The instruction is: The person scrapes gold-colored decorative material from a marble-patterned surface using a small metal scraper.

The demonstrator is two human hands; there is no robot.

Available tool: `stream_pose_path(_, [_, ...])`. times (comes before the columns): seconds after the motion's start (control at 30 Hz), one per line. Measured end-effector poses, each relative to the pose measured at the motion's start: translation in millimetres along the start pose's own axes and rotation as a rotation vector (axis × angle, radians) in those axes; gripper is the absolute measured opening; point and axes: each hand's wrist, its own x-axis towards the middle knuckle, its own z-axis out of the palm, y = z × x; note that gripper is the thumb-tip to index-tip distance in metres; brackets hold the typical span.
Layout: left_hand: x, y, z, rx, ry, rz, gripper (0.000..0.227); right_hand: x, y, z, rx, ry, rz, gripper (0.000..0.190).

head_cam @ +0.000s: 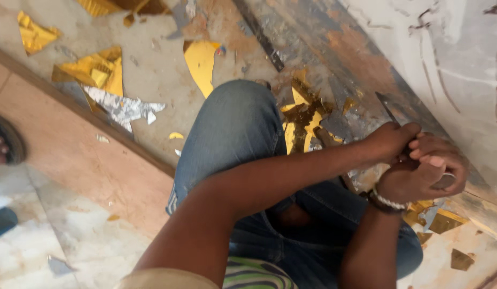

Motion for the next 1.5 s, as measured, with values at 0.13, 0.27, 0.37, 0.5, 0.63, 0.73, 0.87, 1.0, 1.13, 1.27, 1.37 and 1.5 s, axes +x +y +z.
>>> stream_pose_path(0.13, [-5, 2, 7, -0.127, -0.014, -0.090, 0.051, 2, -8, -12, -0.036, -0.055, 0.013, 0.024])
stream_pose_path(0.27, [-12, 1, 15, -0.060, -0.039, 0.019, 0.052, 8, 9, -42, 0.000, -0.072, 0.004, 0.031])
stream_pose_path(0.37, [-19, 3, 19, -0.039, -0.042, 0.000, 0.051, -3, 5, -42, 0.057, 0.031, 0.108, 0.033])
stream_pose_path(0.5, [-31, 12, 29, -0.024, -0.101, 0.091, 0.046, 8, -33, -29, -0.105, -0.096, -0.062, 0.027])
stream_pose_path(0.63, [-34, 14, 30, -0.058, -0.139, 0.063, 0.049, 7, -33, -14, -0.027, 0.043, 0.016, 0.026])
stream_pose_path(0.73, [-40, 23, 34, -0.080, -0.134, 0.008, 0.050, 12, -56, -10, -0.148, -0.076, -0.056, 0.025])
stream_pose_path(0.87, [-38, 16, 37, -0.061, -0.238, 0.124, 0.051, 4, -53, -25, -0.106, -0.088, 0.007, 0.031])
stream_pose_path(1.0, [-36, 9, 34, -0.120, -0.267, 0.039, 0.053, -19, -40, -54, -0.108, 0.044, 0.208, 0.043])
stream_pose_path(1.13, [-18, -17, 39, -0.058, -0.253, 0.108, 0.053, -22, -43, -72, -0.122, 0.015, 0.157, 0.041])
stream_pose_path(1.27, [13, -42, 3, 0.193, -0.121, 0.245, 0.054, -26, 8, -50, -0.466, -0.054, 0.131, 0.038])
stream_pose_path(1.37, [0, -32, 7, -0.085, -0.089, -0.021, 0.055, -37, 12, -63, -0.461, -0.012, 0.099, 0.037])
stream_pose_path(1.5, [-22, -15, 30, -0.045, -0.170, 0.116, 0.053, -33, 1, -94, -0.228, 0.020, 0.198, 0.034])
